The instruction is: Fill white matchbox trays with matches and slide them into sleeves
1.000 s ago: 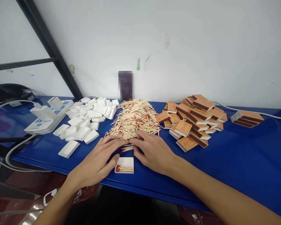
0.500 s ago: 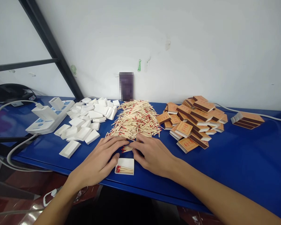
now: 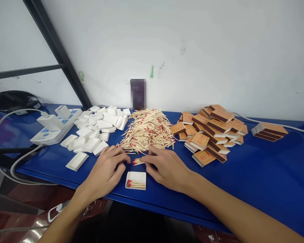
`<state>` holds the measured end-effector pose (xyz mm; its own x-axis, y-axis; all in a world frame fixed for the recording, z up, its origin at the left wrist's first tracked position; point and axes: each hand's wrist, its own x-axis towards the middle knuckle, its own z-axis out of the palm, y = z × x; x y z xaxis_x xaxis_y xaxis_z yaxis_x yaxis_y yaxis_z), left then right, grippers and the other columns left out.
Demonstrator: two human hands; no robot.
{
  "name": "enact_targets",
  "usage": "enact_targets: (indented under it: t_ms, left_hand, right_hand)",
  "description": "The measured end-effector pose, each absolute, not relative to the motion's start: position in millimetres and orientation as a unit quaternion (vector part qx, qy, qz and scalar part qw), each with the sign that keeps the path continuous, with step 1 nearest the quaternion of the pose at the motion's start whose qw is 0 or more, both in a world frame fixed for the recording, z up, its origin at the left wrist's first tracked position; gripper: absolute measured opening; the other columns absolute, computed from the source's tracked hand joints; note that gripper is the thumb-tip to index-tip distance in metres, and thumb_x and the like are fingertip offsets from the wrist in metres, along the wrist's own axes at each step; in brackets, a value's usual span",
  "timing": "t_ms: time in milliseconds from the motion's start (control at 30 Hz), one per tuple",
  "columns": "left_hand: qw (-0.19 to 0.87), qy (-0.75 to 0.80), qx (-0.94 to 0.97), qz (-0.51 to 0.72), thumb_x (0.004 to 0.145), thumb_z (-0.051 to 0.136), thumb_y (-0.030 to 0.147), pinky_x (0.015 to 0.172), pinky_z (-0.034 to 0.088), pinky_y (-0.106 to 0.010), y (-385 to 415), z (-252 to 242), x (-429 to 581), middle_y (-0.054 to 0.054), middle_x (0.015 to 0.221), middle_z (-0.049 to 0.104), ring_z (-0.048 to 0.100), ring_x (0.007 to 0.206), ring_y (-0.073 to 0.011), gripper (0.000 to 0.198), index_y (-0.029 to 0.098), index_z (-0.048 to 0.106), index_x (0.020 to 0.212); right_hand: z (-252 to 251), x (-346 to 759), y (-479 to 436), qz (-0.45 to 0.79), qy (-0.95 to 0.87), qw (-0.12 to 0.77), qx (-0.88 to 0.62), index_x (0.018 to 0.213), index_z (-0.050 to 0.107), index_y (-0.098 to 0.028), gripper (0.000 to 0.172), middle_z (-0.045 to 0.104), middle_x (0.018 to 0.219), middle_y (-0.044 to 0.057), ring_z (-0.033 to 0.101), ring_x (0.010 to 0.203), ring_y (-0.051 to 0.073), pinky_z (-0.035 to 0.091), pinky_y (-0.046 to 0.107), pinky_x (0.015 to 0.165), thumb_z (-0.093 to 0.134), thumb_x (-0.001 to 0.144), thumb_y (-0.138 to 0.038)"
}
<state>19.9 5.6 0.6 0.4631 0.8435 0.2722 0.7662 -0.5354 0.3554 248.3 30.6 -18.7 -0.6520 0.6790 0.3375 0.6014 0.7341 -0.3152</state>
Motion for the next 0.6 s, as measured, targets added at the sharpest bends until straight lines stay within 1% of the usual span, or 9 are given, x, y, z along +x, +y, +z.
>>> enact_targets:
  t_ms: [300, 433, 600]
  left_hand:
    - [0.091, 0.466, 0.857, 0.202, 0.090, 0.040, 0.010, 0.082, 0.035, -0.042, 6.4, 0.9, 19.3, -0.004, 0.091, 0.062, 0.053, 0.092, -0.0234, 0.028, 0.019, 0.066, 0.096]
    - [0.092, 0.465, 0.857, 0.203, 0.090, 0.040, 0.009, 0.080, 0.035, -0.041, 5.6, 1.0, 19.6, -0.004, 0.092, 0.063, 0.053, 0.091, -0.0228, 0.026, 0.020, 0.064, 0.094]
    - [0.087, 0.470, 0.855, 0.200, 0.089, 0.040, 0.009, 0.078, 0.035, -0.040, 5.9, 1.2, 20.7, -0.003, 0.091, 0.062, 0.054, 0.090, -0.0228, 0.023, 0.020, 0.061, 0.090]
  right_hand:
    - [-18.2, 248.3, 29.1, 0.094, -0.908, 0.217, -0.346, 0.114, 0.071, -0.022, 0.030, 0.061, 0.087, 0.005, 0.059, 0.075, 0.016, 0.046, 0.027, 0.066, 0.049, 0.094, -0.018]
    - [-17.7, 248.4, 28.5, 0.097, -0.911, 0.223, -0.335, 0.114, 0.071, -0.023, 0.031, 0.060, 0.086, 0.004, 0.058, 0.072, 0.016, 0.045, 0.027, 0.063, 0.048, 0.094, -0.017]
    - [-18.0, 248.4, 29.0, 0.101, -0.911, 0.217, -0.335, 0.115, 0.070, -0.024, 0.033, 0.060, 0.085, 0.004, 0.059, 0.073, 0.016, 0.045, 0.028, 0.065, 0.047, 0.093, -0.015]
